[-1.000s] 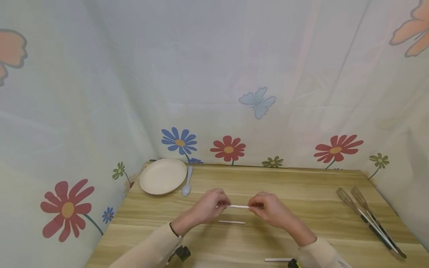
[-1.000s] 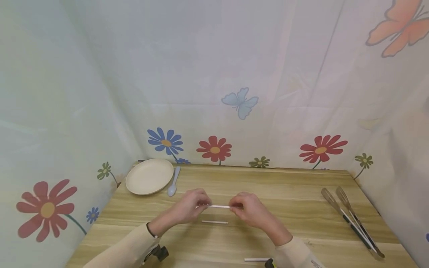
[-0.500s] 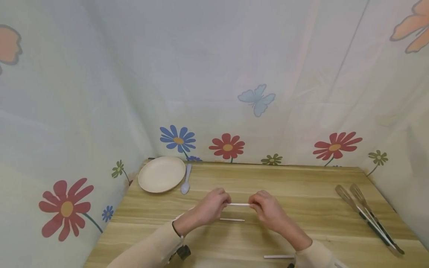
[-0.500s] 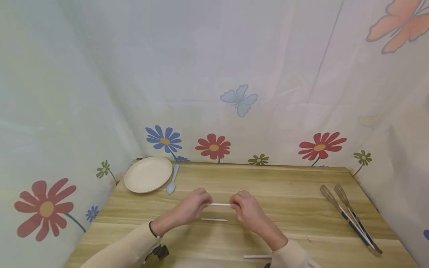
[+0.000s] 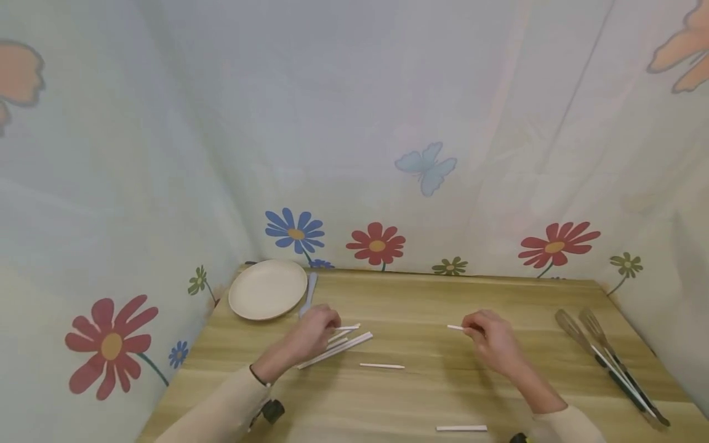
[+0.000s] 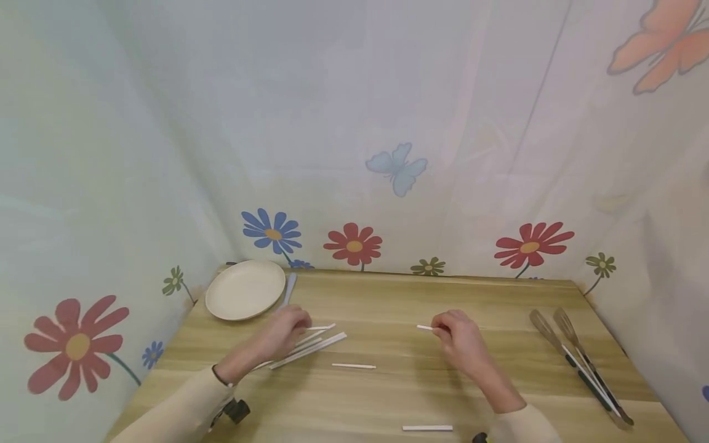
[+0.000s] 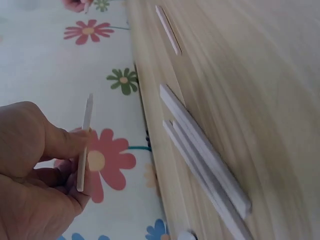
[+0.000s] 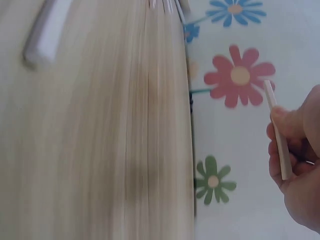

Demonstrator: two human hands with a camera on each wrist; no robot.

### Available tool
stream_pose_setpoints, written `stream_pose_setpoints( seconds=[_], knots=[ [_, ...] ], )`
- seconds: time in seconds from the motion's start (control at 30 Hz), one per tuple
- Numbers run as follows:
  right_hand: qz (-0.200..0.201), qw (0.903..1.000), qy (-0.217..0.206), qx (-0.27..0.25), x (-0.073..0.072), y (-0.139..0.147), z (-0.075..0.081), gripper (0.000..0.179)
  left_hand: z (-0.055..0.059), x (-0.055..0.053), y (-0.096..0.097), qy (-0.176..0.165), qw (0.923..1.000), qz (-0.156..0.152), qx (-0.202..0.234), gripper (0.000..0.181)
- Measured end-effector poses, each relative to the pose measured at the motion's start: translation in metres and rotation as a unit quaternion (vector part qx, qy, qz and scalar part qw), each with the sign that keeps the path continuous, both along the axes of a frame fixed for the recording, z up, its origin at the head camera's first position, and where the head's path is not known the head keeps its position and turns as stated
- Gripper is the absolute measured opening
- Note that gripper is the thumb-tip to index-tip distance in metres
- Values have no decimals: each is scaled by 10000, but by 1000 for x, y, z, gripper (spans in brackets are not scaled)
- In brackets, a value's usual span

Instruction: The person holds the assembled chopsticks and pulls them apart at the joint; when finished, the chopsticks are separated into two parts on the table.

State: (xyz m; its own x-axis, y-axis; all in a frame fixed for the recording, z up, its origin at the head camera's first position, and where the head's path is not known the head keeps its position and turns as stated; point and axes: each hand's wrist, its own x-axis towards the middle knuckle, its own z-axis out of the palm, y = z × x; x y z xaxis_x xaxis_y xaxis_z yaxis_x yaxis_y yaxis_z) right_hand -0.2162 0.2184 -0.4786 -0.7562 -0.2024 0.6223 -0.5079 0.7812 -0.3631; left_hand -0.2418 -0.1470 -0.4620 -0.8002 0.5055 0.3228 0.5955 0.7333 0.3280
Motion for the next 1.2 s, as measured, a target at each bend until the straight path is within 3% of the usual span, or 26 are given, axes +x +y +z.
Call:
stream_pose_setpoints(
  seconds=[0.13,0.27,0.77,1.2],
  knots=[
    [461,9973,-562,136,5,3,5,13,0,-2,0,128,9987,-479,84,9],
    [410,9951,-897,108,8,-1,5,16,2,0,7,102,9985,-529,71,7],
    [444,9922,-1160,59,13,-3,7,14,3,1,21,-292,9982,-527,-29,9],
    [981,9843,-1469,-5,21,-1,10,8,-4,0,32,-406,9966,-707,146,6]
  ],
)
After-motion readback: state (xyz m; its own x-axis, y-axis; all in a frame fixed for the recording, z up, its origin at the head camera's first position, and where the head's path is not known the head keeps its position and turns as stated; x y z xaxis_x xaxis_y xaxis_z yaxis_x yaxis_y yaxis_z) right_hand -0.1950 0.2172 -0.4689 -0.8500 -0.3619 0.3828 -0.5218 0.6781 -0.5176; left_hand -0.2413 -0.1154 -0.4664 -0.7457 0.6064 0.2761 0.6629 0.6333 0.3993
